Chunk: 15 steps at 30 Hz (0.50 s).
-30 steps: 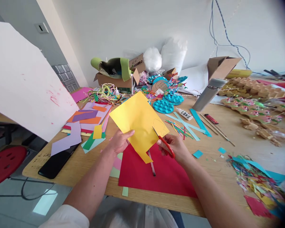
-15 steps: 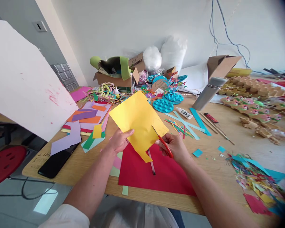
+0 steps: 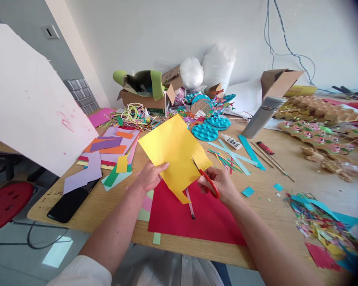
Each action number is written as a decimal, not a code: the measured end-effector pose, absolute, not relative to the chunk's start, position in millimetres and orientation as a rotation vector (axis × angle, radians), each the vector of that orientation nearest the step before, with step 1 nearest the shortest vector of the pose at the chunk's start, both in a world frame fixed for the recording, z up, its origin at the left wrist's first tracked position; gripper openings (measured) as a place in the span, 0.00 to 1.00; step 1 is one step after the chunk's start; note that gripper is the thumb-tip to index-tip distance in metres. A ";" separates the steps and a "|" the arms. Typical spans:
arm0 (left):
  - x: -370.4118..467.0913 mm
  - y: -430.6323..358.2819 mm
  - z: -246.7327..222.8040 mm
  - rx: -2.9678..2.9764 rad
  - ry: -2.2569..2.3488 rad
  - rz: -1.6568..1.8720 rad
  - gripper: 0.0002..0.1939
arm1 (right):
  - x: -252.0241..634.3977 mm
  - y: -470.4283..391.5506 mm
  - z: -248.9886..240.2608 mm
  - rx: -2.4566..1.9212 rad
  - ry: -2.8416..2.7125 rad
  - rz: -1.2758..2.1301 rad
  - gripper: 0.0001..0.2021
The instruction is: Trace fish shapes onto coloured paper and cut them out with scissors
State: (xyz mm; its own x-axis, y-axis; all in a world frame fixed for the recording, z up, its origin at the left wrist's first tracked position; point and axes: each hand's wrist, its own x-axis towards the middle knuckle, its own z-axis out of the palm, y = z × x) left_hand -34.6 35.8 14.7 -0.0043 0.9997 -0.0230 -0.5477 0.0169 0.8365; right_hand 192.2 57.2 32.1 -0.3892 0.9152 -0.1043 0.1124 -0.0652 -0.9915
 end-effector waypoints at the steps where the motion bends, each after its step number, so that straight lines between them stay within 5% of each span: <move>1: -34.3 35.7 14.7 0.754 0.794 1.424 0.27 | 192.5 57.4 31.9 -1.134 -1.542 1.522 0.23; 15: -31.9 33.5 19.4 0.774 0.808 1.418 0.29 | 186.3 54.8 36.6 -1.277 -1.453 1.516 0.27</move>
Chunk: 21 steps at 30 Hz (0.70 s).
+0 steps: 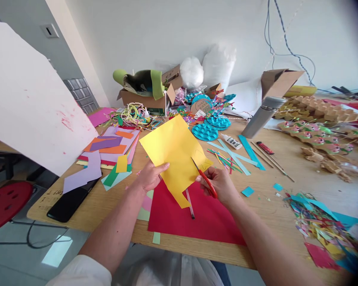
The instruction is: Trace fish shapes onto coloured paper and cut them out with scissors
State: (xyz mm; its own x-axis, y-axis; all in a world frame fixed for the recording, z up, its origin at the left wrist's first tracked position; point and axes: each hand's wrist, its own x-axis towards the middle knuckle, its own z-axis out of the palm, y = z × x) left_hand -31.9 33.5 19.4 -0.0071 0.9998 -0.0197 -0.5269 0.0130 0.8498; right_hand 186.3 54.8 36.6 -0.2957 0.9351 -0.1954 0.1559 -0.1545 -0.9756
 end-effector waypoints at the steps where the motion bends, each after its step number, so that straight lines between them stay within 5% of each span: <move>1: -31.8 33.3 19.6 0.775 0.807 1.419 0.29 | 186.4 54.6 36.5 -1.283 -1.448 1.517 0.27; 21: -28.2 29.4 20.6 0.767 0.791 1.360 0.34 | 189.8 53.6 39.0 -1.224 -1.536 1.552 0.26</move>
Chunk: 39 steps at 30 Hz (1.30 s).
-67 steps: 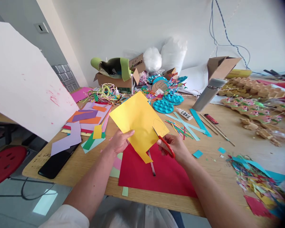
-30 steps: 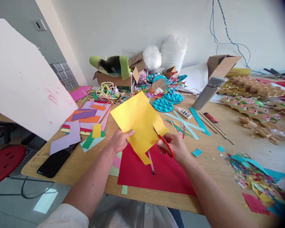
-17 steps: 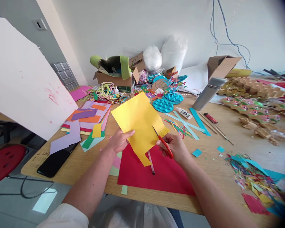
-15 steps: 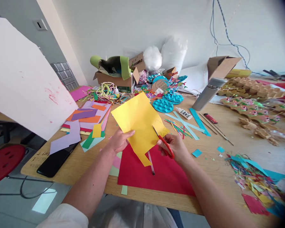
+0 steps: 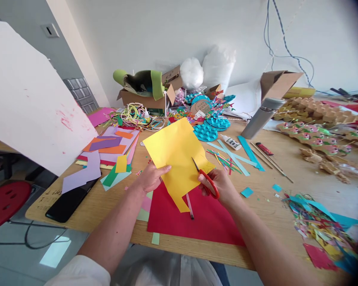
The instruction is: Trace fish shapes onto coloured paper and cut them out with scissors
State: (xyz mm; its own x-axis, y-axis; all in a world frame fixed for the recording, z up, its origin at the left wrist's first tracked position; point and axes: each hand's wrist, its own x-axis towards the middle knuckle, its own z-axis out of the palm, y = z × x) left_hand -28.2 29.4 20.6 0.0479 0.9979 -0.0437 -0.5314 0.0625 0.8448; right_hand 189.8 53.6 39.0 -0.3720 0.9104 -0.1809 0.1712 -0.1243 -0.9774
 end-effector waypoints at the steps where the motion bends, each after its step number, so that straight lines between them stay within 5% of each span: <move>1: -27.9 29.4 20.4 0.766 0.792 1.362 0.33 | 189.3 53.7 38.7 -1.236 -1.530 1.550 0.26; 19: -29.6 34.2 22.3 0.768 0.777 1.358 0.22 | 188.2 54.0 36.3 -1.261 -1.437 1.515 0.23; 39: -30.8 36.2 23.5 0.720 0.801 1.449 0.23 | 197.5 57.9 35.7 -1.238 -1.764 1.437 0.24</move>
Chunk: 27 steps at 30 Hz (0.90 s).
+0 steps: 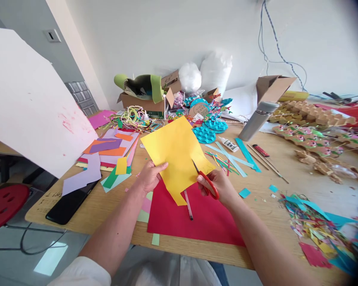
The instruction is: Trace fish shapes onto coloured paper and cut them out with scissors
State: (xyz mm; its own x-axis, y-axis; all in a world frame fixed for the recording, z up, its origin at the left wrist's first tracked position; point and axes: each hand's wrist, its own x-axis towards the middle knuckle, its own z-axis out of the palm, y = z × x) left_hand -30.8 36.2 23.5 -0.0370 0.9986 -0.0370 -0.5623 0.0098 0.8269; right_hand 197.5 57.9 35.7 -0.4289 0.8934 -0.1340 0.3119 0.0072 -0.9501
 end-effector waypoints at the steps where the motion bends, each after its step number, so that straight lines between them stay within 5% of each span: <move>1: -32.2 36.8 24.1 0.701 0.807 1.471 0.23 | 201.2 58.7 37.4 -1.196 -1.819 1.464 0.23; 9: -46.0 33.6 39.7 0.757 0.841 1.558 0.19 | 261.5 62.9 93.2 -1.157 -2.074 1.474 0.22; 16: -46.7 23.6 67.8 0.911 0.831 1.493 0.20 | 275.0 72.9 157.3 -1.168 -2.556 1.014 0.22; 27: -59.8 16.7 74.2 1.027 0.863 1.374 0.22 | 247.2 71.9 173.9 -1.145 -2.894 0.855 0.25</move>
State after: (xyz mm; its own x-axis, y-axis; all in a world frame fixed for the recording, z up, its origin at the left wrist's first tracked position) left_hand -59.8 16.7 74.2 0.0419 0.9949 0.0914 -0.3492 -0.0711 0.9344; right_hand 247.2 71.9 173.9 -0.7452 0.6122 -0.2644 0.6575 0.6086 -0.4441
